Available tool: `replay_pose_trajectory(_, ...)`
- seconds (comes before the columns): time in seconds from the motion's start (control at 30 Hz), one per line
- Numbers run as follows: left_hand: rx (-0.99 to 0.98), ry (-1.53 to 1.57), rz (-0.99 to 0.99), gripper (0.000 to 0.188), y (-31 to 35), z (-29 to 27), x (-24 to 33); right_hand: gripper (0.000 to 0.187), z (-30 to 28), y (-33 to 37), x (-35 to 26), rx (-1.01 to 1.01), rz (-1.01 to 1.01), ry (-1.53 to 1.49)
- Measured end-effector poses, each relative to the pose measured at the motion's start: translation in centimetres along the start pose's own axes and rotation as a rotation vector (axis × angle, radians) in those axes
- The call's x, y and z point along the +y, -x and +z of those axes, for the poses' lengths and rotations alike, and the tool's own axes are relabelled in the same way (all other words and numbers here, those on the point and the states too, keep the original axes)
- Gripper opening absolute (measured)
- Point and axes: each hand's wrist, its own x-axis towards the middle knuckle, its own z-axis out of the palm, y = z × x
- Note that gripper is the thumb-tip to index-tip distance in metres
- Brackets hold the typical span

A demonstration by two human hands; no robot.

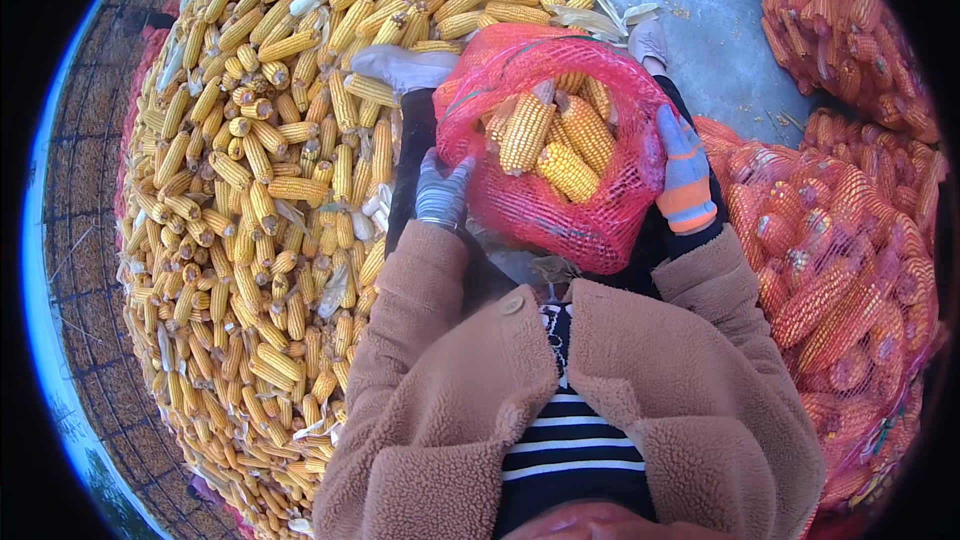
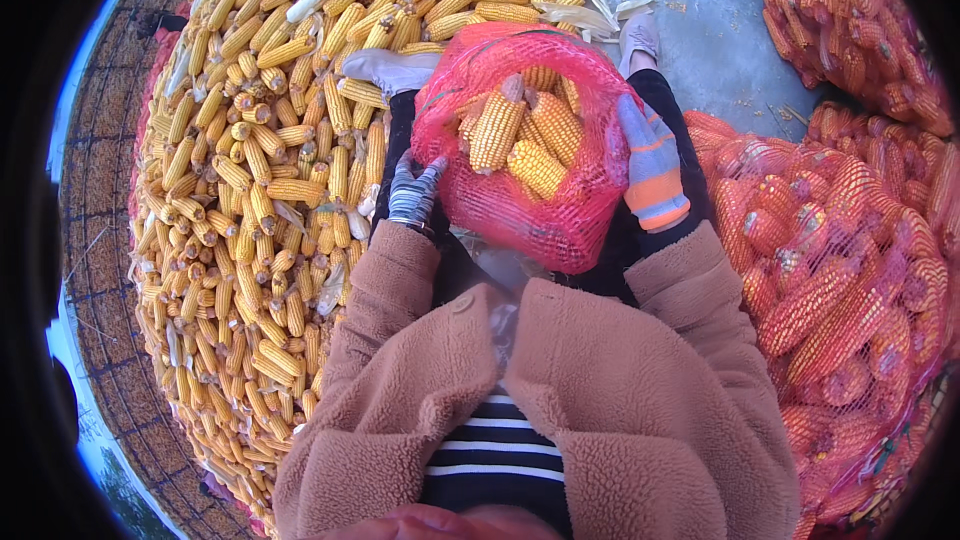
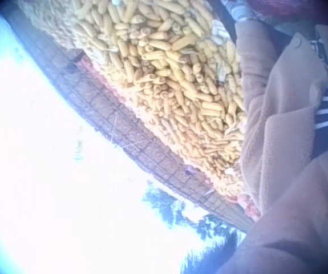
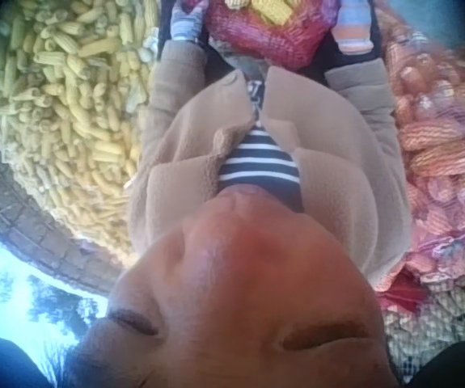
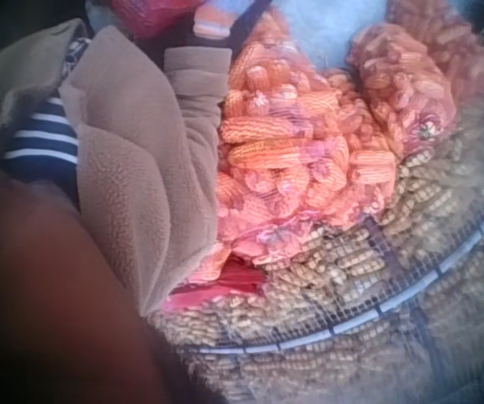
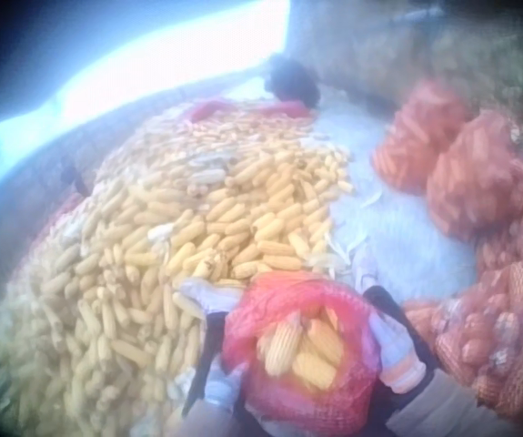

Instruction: The person sits on the ground and repeatedly picks up dried corn cobs from a large pile, placing them into a red mesh bag. They continue filling the bag with corn cobs throughout the clip.

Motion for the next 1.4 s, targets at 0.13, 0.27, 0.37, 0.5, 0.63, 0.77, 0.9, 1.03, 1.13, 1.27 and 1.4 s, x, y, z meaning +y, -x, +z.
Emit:
replay_pose_trajectory(0.13, -0.036, 0.257, -0.193, 0.044, -0.2, -1.2, -0.8, 0.033, 0.0, 0.0, -0.9, 0.044, -0.091, 0.049)
replay_pose_trajectory(0.27, 0.070, 0.645, -0.237, 0.032, 0.9, -2.5, 3.0, 0.041, -0.2, -1.2, -1.6, -0.056, 0.162, -0.321)
replay_pose_trajectory(0.37, -0.186, 0.698, 0.047, 0.031, 2.4, -3.6, 8.8, 0.046, -1.7, -3.0, -1.8, 0.037, 0.090, -0.306)
replay_pose_trajectory(0.5, -0.409, 0.837, 0.265, 0.043, 6.3, -2.8, 14.8, 0.046, -4.3, -6.3, -1.6, 0.142, 0.578, -1.230)
replay_pose_trajectory(0.63, -0.438, 0.680, 0.446, 0.054, 6.4, -3.2, 17.9, 0.051, -5.8, -9.0, -1.3, 0.177, 0.810, -1.731)
replay_pose_trajectory(0.77, -0.458, 1.187, 0.266, 0.061, 3.4, -3.9, 17.8, 0.051, -3.7, -9.5, -2.1, 0.182, 0.873, -1.587)
replay_pose_trajectory(0.9, -0.483, 1.105, 0.137, 0.062, 3.5, -5.0, 13.6, 0.047, -2.1, -10.1, -2.2, 0.107, 0.888, -1.529)
replay_pose_trajectory(1.03, -0.404, 1.185, 0.115, 0.057, 2.5, -7.7, 10.6, 0.041, -1.1, -10.4, -1.7, 0.102, 0.892, -1.373)
replay_pose_trajectory(1.13, -0.342, 1.189, 0.137, 0.058, 2.0, -8.4, 9.6, 0.042, -0.3, -10.3, -1.4, 0.078, 0.819, -1.221)
replay_pose_trajectory(1.27, -0.300, 1.181, 0.132, 0.056, 2.0, -7.8, 8.3, 0.045, -0.6, -10.0, -1.8, 0.112, 0.849, -1.273)
replay_pose_trajectory(1.4, -0.278, 1.227, 0.093, 0.039, 2.2, -8.5, 6.6, 0.045, -1.5, -9.5, -2.5, 0.111, 0.860, -1.354)
